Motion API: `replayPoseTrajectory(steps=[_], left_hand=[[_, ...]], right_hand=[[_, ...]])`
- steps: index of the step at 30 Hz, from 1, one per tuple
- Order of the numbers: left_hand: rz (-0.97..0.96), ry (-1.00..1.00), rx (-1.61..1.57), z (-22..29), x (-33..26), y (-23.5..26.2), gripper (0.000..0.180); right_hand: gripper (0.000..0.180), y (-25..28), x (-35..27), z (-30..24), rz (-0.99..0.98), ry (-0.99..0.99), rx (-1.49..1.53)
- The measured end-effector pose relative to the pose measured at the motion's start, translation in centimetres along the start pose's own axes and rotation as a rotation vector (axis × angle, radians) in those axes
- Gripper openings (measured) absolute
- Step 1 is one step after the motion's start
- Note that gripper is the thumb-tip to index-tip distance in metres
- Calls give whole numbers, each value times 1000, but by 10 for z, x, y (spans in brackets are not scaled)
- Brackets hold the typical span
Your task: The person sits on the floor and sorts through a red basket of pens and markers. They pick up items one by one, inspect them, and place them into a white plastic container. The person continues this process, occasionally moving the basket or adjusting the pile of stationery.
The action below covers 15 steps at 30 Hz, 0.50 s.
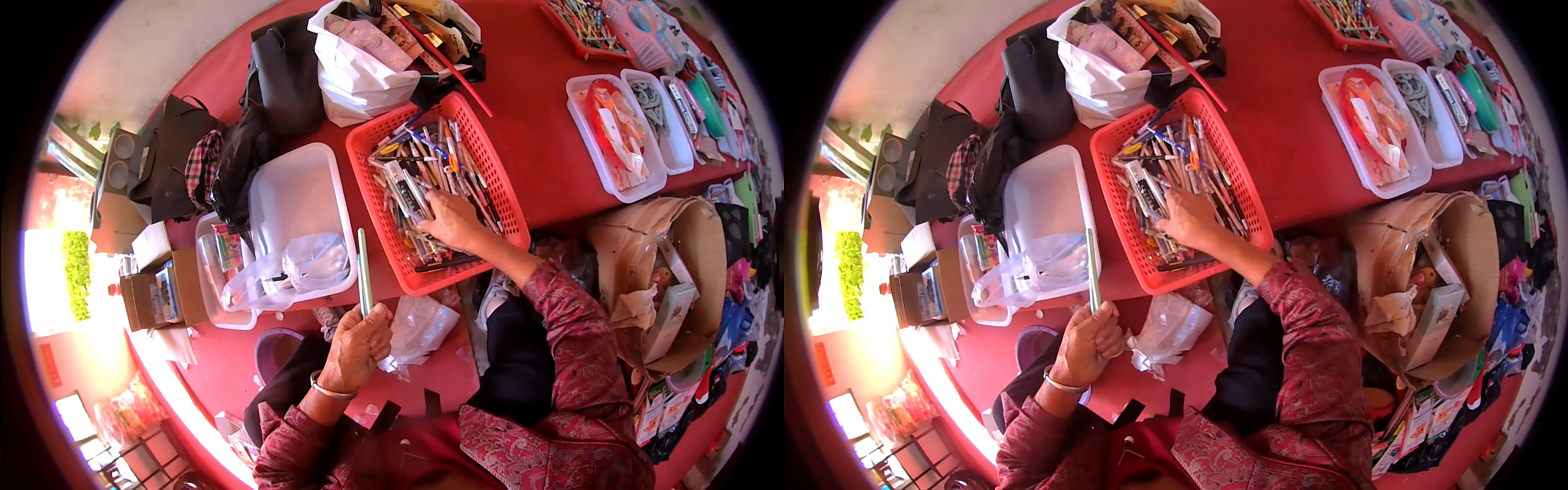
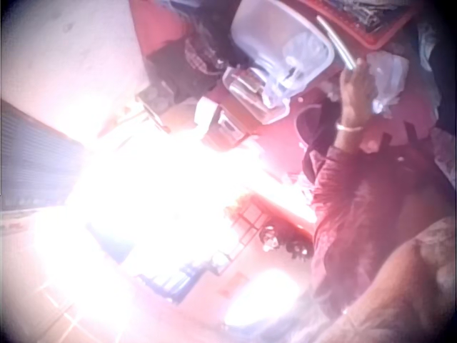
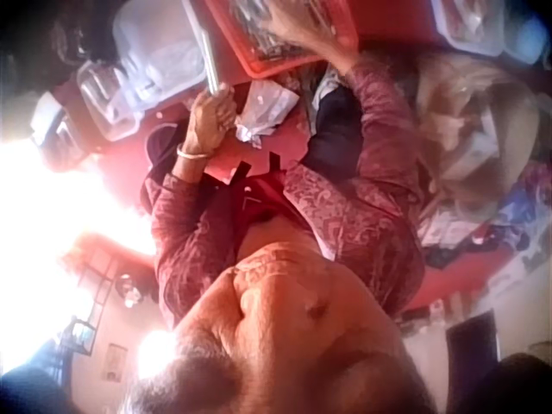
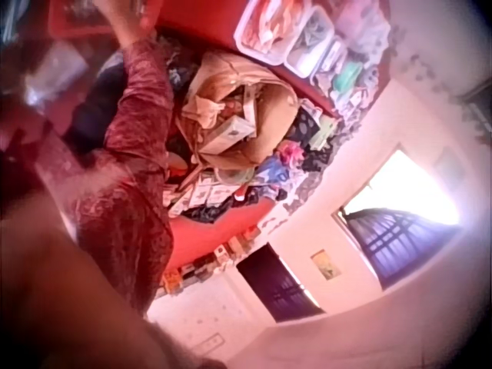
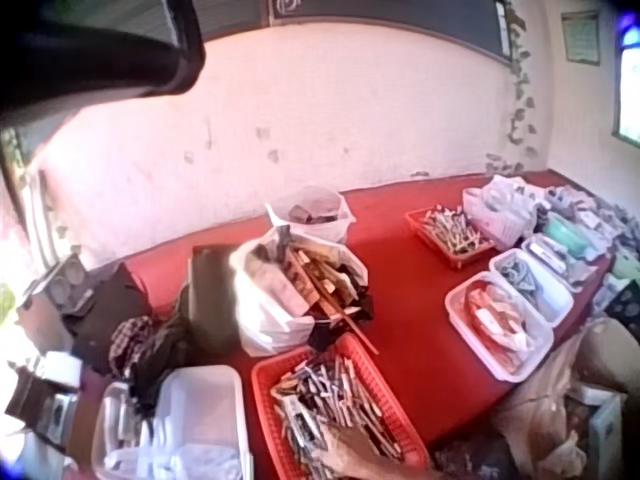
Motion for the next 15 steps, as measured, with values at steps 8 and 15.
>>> replayPoseTrajectory(steps=[8,15], left_hand=[[22,12,-27,2,-1,1,19],[1,-11,-44,5,-1,-1,20]], right_hand=[[31,47,33,17,-288,-389,245],[34,79,38,11,-103,-98,61]])
Point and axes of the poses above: each hand's wrist, its own x-axis towards the middle knuckle, its own y-axis out of the back of the hand, z = x × y, the point moved 1 cm from there along x, towards the middle knuckle, and after that the axes turned 11 degrees about z, right-handed, at the moved point
